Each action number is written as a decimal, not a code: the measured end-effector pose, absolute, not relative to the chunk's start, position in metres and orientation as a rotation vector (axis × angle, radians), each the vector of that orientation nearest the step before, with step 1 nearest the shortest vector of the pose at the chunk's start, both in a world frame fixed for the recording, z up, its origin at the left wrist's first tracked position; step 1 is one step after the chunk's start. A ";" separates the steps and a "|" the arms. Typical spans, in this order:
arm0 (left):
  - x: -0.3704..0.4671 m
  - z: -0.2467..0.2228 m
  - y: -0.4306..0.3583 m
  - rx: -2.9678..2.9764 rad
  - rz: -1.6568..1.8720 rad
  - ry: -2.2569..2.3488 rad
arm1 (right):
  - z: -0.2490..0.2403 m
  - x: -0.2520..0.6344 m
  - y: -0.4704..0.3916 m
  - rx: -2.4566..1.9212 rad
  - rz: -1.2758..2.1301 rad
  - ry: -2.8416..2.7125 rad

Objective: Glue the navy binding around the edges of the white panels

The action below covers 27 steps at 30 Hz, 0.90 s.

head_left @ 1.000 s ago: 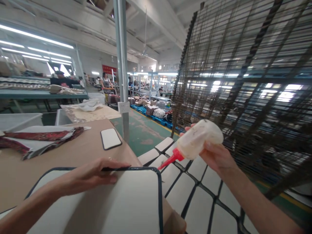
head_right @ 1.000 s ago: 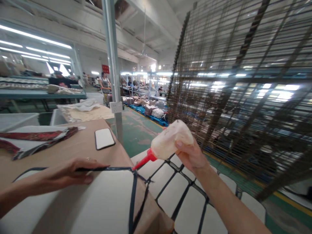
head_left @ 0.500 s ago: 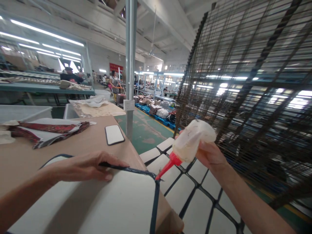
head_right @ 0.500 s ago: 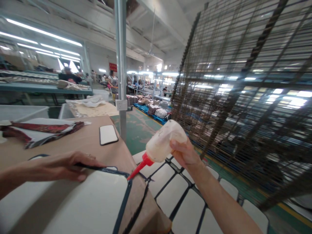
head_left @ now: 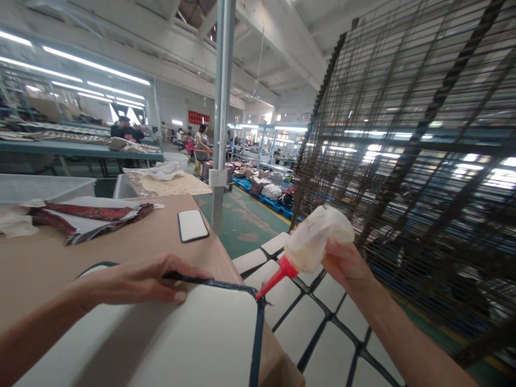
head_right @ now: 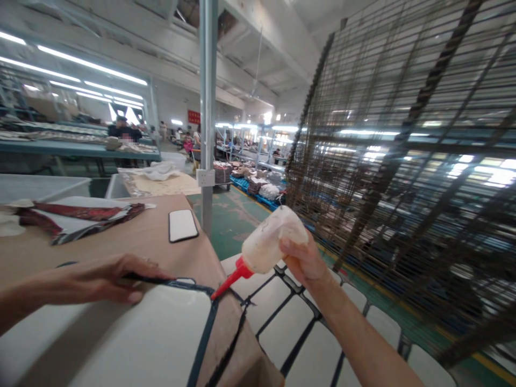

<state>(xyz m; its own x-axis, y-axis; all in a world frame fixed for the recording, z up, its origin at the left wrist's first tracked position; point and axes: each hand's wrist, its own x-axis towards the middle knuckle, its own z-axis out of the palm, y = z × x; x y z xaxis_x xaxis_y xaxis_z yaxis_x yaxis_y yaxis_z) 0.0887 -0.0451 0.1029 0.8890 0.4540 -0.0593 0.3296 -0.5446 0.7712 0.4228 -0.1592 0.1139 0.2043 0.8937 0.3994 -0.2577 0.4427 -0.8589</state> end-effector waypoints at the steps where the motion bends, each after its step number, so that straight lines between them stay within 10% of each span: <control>1: 0.089 0.104 -0.046 2.134 0.145 0.574 | 0.113 0.423 -0.159 -0.744 0.902 -1.065; 27: 0.085 0.072 -0.028 2.029 0.323 0.719 | 0.100 0.419 -0.171 -0.692 0.730 -1.008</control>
